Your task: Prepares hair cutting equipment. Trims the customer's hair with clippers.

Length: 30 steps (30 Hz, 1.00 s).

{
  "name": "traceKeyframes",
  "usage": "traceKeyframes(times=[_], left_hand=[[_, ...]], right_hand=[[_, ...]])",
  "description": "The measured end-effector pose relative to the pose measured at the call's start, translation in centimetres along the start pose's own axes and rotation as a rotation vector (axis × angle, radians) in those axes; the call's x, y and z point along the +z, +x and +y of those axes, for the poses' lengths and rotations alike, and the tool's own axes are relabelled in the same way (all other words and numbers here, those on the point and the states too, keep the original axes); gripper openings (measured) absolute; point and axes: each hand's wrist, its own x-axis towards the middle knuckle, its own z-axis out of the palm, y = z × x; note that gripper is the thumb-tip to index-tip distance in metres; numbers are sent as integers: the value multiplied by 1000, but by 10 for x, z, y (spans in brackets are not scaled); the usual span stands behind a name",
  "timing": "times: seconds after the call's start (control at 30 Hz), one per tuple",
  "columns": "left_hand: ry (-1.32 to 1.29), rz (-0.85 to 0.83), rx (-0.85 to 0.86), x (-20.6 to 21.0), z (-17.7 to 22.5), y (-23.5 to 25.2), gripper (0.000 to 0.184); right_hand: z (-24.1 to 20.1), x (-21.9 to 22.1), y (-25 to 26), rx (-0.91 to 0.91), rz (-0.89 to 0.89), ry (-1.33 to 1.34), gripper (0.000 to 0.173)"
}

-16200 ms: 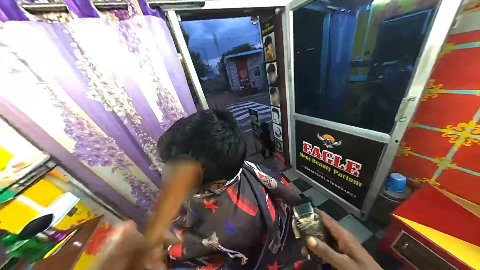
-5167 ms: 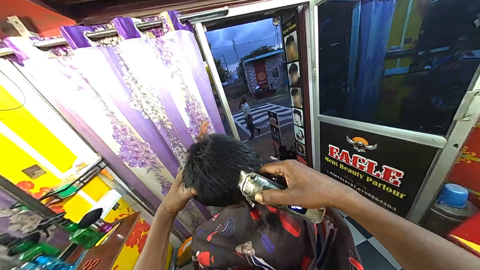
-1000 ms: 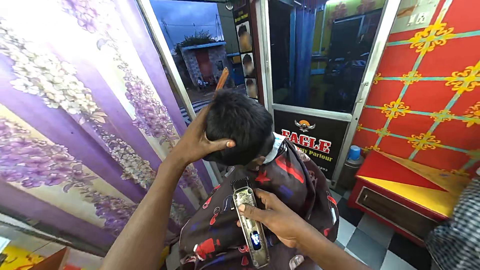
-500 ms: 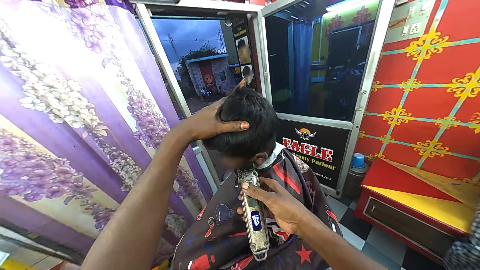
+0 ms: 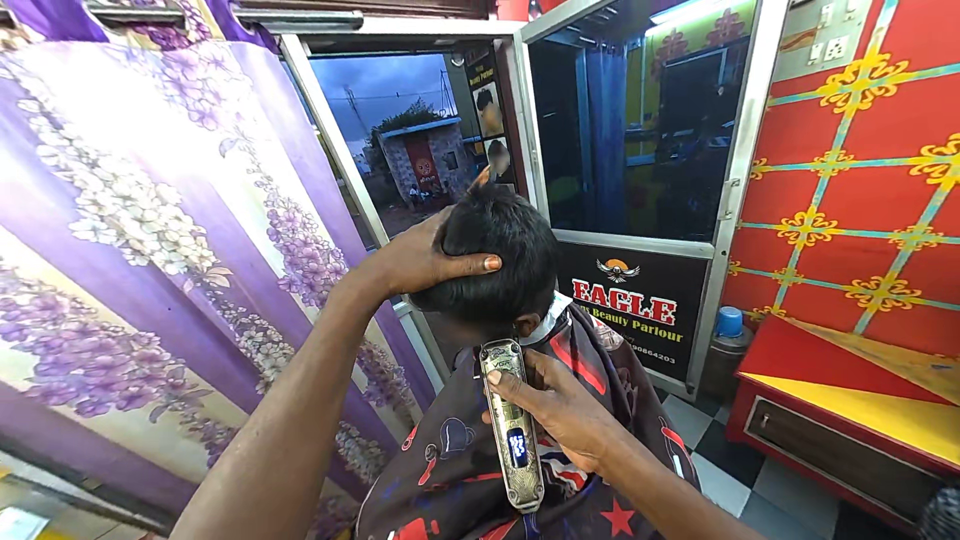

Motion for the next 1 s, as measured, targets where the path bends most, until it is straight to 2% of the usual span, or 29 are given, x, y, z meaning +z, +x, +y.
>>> traceKeyframes(times=[0.47,0.53,0.6,0.67,0.73,0.83,1.0], left_hand=[[51,16,-45,1,3,2,94],[48,16,-41,1,5,2,93],[46,19,-42,1,4,3,93],[53,21,-36,1,2,4,93],[53,21,-38,0,1,6,91],[53,14,-37,0,-3,10,88],[29,13,-42,1,-6,15,86]], right_hand=[[13,-5,15,-186,-13,-41,50],[22,-6,15,-306,-19,-9,51],[37,-6,17,-507,-59,93,55],[45,-4,14,-569,-135,218,59],[36,0,4,-381,-179,205,53],[24,8,2,-71,-151,155,43],[11,10,13,43,-1,184,38]])
